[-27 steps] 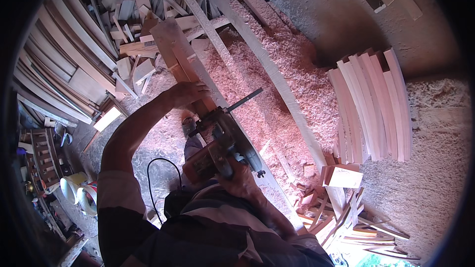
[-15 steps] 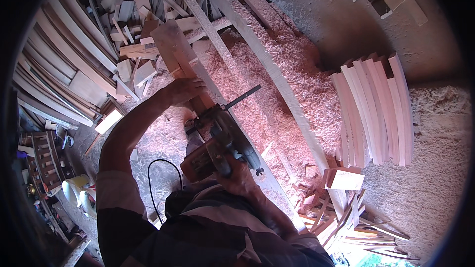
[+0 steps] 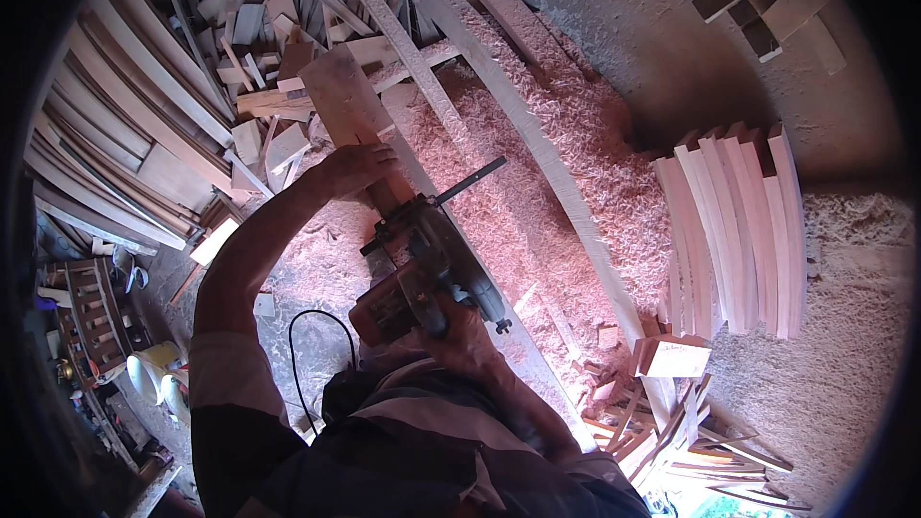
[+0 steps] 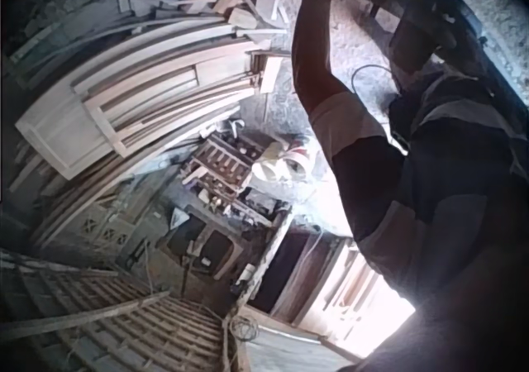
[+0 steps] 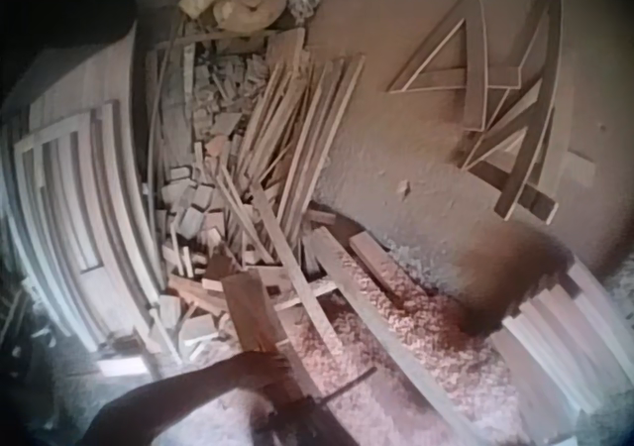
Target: The person uses a circular saw to cut a long plank of wood into shorter pieces. After each cut, the person stacks the cut pieces on a nearby pile.
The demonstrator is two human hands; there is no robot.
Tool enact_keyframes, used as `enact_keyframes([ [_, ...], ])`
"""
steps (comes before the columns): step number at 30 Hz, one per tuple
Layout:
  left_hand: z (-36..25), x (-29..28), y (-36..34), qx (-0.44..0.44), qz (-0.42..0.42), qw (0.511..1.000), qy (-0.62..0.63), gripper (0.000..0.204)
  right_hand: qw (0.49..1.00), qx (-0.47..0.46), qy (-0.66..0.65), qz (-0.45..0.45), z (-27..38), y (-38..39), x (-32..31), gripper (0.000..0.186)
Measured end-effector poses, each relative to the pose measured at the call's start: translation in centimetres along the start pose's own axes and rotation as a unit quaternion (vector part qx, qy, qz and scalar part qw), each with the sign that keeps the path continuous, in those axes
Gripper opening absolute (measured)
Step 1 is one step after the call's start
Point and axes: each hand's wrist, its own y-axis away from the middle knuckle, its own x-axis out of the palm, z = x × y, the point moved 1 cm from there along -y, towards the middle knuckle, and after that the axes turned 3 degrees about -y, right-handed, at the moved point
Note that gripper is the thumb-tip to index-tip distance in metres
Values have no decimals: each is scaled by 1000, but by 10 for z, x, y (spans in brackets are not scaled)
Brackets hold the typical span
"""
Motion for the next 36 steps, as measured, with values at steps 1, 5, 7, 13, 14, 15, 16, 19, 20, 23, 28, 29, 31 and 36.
enact_keyframes([
  [1, 3, 0, 1, -1, 5, 1000, -3, 89, 1000, 6, -3, 2, 1, -2, 1, 71],
  [5, 16, -3, 3, -6, 12, 1000, 5, 84, 1000, 21, -3, 9, 7, -12, -1, 73],
  [7, 21, -3, 2, -10, 1, 1000, 15, 85, 999, 38, -2, 14, 10, -18, -2, 74],
  [13, 38, 4, 6, 4, -16, 1000, 1, 84, 999, 35, 1, 16, 15, -33, 1, 74],
  [14, 40, 5, 7, 6, -23, 1000, -8, 83, 999, 34, 3, 16, 16, -34, 1, 74],
  [15, 42, 5, 6, 10, -30, 999, -6, 83, 999, 35, -4, 16, 16, -36, 0, 74],
  [16, 44, 5, 6, 12, -30, 999, -6, 82, 999, 36, -11, 16, 18, -37, 0, 74],
  [19, 47, 3, 7, 18, -31, 999, -10, 84, 999, 37, -13, 15, 23, -41, 0, 74],
  [20, 48, 1, 6, 21, -32, 999, -12, 85, 999, 37, -9, 12, 25, -43, -1, 74],
  [23, 50, -4, 8, 27, -46, 998, 35, 55, 999, 22, -37, -3, 30, -46, 1, 54],
  [28, 58, -7, 7, 26, -12, 1000, 11, 87, 999, 42, -22, 18, 32, -57, 2, 64],
  [29, 60, -6, 8, 24, 11, 999, 21, 98, 997, 71, -11, 33, 32, -59, 2, 69],
  [31, 64, -2, 10, 15, 11, 1000, 24, 98, 997, 64, -12, 33, 32, -63, 3, 68],
  [36, 78, 10, 12, 17, -35, 999, 10, 96, 998, 64, 5, 25, 33, -72, 6, 70],
])
